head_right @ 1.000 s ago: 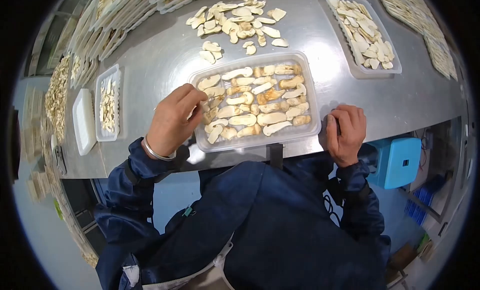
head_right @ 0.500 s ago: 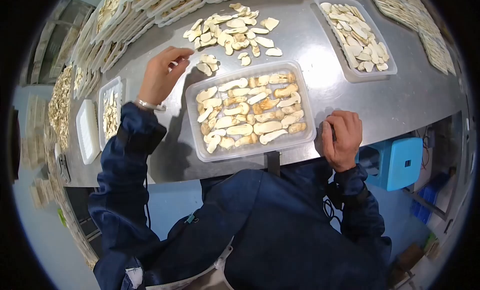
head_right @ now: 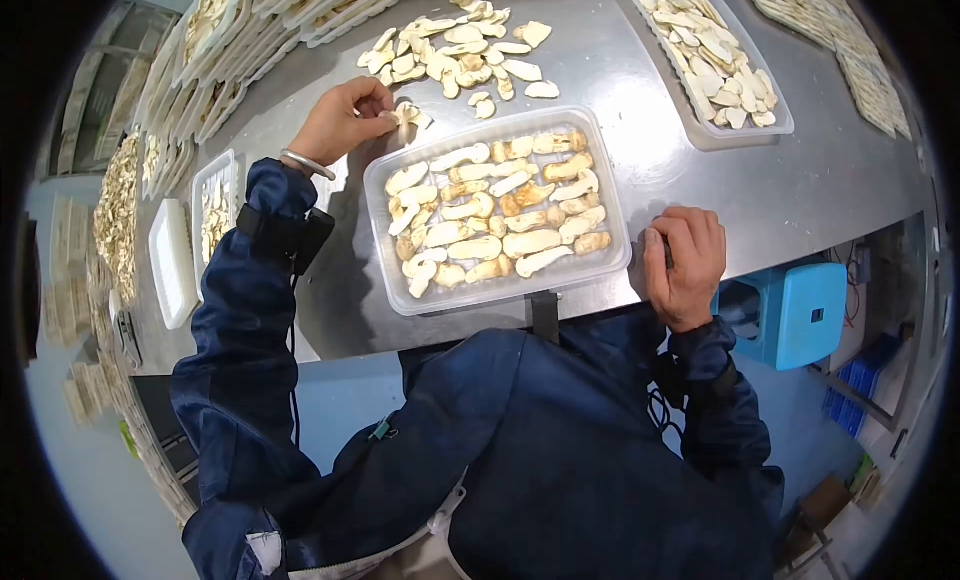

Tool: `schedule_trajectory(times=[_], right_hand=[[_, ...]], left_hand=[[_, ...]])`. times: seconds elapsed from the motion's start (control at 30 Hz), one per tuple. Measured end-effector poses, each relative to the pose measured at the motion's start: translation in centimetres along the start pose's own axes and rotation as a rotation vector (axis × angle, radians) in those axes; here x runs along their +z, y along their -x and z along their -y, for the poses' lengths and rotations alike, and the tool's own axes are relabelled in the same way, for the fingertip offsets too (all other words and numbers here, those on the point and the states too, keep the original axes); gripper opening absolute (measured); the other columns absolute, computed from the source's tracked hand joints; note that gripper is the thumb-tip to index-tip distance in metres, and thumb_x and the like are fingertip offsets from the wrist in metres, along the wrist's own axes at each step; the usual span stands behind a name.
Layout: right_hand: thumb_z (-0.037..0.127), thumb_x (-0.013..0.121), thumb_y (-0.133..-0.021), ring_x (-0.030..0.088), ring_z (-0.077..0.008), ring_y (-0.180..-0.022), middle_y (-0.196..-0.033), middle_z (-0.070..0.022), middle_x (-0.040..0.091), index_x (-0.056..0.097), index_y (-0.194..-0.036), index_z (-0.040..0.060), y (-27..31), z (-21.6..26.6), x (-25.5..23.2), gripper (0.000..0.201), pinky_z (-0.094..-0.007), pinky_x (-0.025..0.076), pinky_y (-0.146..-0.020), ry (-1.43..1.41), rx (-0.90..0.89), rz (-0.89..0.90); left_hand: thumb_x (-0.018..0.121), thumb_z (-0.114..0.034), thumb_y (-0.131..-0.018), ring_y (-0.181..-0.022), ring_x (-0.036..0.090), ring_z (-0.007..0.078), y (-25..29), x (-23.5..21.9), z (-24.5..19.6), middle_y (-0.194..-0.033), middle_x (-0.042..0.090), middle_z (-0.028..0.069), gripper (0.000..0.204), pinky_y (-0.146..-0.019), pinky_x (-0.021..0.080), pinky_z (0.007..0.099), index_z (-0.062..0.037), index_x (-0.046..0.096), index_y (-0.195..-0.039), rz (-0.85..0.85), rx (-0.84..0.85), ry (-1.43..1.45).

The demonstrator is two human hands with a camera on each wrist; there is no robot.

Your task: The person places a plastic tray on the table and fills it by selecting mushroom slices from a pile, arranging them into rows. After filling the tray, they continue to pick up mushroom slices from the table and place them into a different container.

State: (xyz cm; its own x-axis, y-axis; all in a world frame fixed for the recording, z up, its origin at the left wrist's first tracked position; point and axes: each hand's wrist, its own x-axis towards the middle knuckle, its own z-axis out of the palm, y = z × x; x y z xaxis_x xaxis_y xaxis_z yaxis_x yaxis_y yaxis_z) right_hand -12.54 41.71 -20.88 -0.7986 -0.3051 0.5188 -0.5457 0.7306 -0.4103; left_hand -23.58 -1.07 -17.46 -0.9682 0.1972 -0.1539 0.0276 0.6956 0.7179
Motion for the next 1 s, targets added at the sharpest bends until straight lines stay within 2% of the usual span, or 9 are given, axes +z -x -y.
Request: schedule_trajectory(times=[0.13, 0.17, 0.27, 0.4, 0.53, 0.67, 0.87, 0.9, 1.0], right_hand=[[0.005, 0.067, -0.084, 0.058, -0.0303, -0.086, -0.094, -0.0120, 0.063, 0.064, -0.089, 0.0028, 0.0, 0.0, -0.1, 0.006, -0.0405, 0.043, -0.076, 0.004, -0.003, 0.001], [0.005, 0.067, -0.084, 0.058, -0.0303, -0.086, -0.094, -0.0121, 0.063, 0.064, -0.089, 0.0027, 0.0, 0.0, -0.1, 0.006, -0.0406, 0.043, -0.076, 0.002, -0.002, 0.001], [0.005, 0.066, -0.084, 0.058, -0.0304, -0.086, -0.094, -0.0122, 0.064, 0.065, -0.090, 0.0025, 0.0, 0.0, 0.0, 0.006, -0.0405, 0.043, -0.077, -0.005, -0.006, -0.011], [0.004, 0.066, -0.083, 0.058, -0.0307, -0.086, -0.094, -0.0123, 0.063, 0.065, -0.089, 0.0024, 0.0, -0.1, 0.0, 0.006, -0.0403, 0.043, -0.077, -0.014, -0.003, 0.007], [0.004, 0.066, -0.083, 0.058, -0.0308, -0.086, -0.094, -0.0124, 0.063, 0.065, -0.089, 0.0021, 0.0, -0.1, -0.1, 0.006, -0.0403, 0.043, -0.076, -0.014, -0.008, 0.003], [0.004, 0.066, -0.083, 0.058, -0.0306, -0.086, -0.093, -0.0124, 0.063, 0.065, -0.089, 0.0019, 0.0, -0.1, -0.1, 0.006, -0.0403, 0.043, -0.076, -0.003, -0.005, 0.004], [0.004, 0.066, -0.083, 0.058, -0.0308, -0.086, -0.093, -0.0124, 0.063, 0.065, -0.089, 0.0020, -0.1, 0.0, -0.1, 0.006, -0.0403, 0.043, -0.076, -0.007, -0.007, 0.004], [0.004, 0.066, -0.083, 0.058, -0.0309, -0.086, -0.093, -0.0124, 0.063, 0.065, -0.088, 0.0020, -0.1, 0.0, -0.1, 0.006, -0.0403, 0.043, -0.076, -0.009, -0.008, 0.008], [0.004, 0.067, -0.082, 0.058, -0.0311, -0.086, -0.093, -0.0122, 0.064, 0.065, -0.088, 0.0022, -0.1, -0.1, -0.2, 0.006, -0.0403, 0.043, -0.076, -0.007, 0.002, 0.001]], left_hand=[[0.074, -0.006, -0.087, -0.076, 0.063, 0.0066, 1.2, -1.3, 0.5, -0.085, 0.070, 0.0006, 0.012, -0.071, 0.051, 0.0221, 0.0007, 0.072, -0.097, 0.018, -0.057, 0.303], [0.072, -0.005, -0.088, -0.077, 0.065, 0.0072, 1.9, -1.8, 0.7, -0.087, 0.072, 0.0022, 0.012, -0.072, 0.052, 0.0214, 0.0014, 0.073, -0.098, 0.012, 0.006, 0.333], [0.071, -0.001, -0.091, -0.081, 0.064, 0.0064, 5.7, -1.5, -2.5, -0.090, 0.072, 0.0011, 0.008, -0.075, 0.052, 0.0213, 0.0011, 0.073, -0.099, 0.049, -0.094, 0.374], [0.072, 0.001, -0.089, -0.081, 0.062, 0.0062, 7.9, 0.8, -3.5, -0.089, 0.072, 0.0007, 0.009, -0.074, 0.050, 0.0221, 0.0002, 0.073, -0.098, -0.045, -0.048, 0.107], [0.072, 0.000, -0.087, -0.074, 0.057, 0.0054, 8.2, 2.3, -4.0, -0.084, 0.071, 0.0007, 0.006, -0.068, 0.047, 0.0230, -0.0012, 0.073, -0.093, -0.150, 0.033, 0.010], [0.071, 0.002, -0.082, -0.071, 0.056, 0.0118, 8.2, 2.6, -4.3, -0.082, 0.064, 0.0044, 0.013, -0.067, 0.046, 0.0263, 0.0002, 0.071, -0.095, -0.206, 0.110, -0.140], [0.069, -0.001, -0.083, -0.075, 0.059, 0.0151, 5.6, 1.5, -4.0, -0.088, 0.062, 0.0055, 0.015, -0.068, 0.048, 0.0293, -0.0016, 0.072, -0.099, -0.328, 0.205, -0.267], [0.070, -0.004, -0.085, -0.076, 0.059, 0.0154, 4.2, 1.2, -3.1, -0.088, 0.062, 0.0048, 0.018, -0.070, 0.048, 0.0303, -0.0034, 0.073, -0.103, -0.307, 0.278, -0.277], [0.072, -0.007, -0.085, -0.077, 0.058, 0.0154, 1.0, 0.7, -1.9, -0.089, 0.061, 0.0042, 0.022, -0.072, 0.048, 0.0309, -0.0045, 0.073, -0.107, -0.113, 0.211, -0.249]])
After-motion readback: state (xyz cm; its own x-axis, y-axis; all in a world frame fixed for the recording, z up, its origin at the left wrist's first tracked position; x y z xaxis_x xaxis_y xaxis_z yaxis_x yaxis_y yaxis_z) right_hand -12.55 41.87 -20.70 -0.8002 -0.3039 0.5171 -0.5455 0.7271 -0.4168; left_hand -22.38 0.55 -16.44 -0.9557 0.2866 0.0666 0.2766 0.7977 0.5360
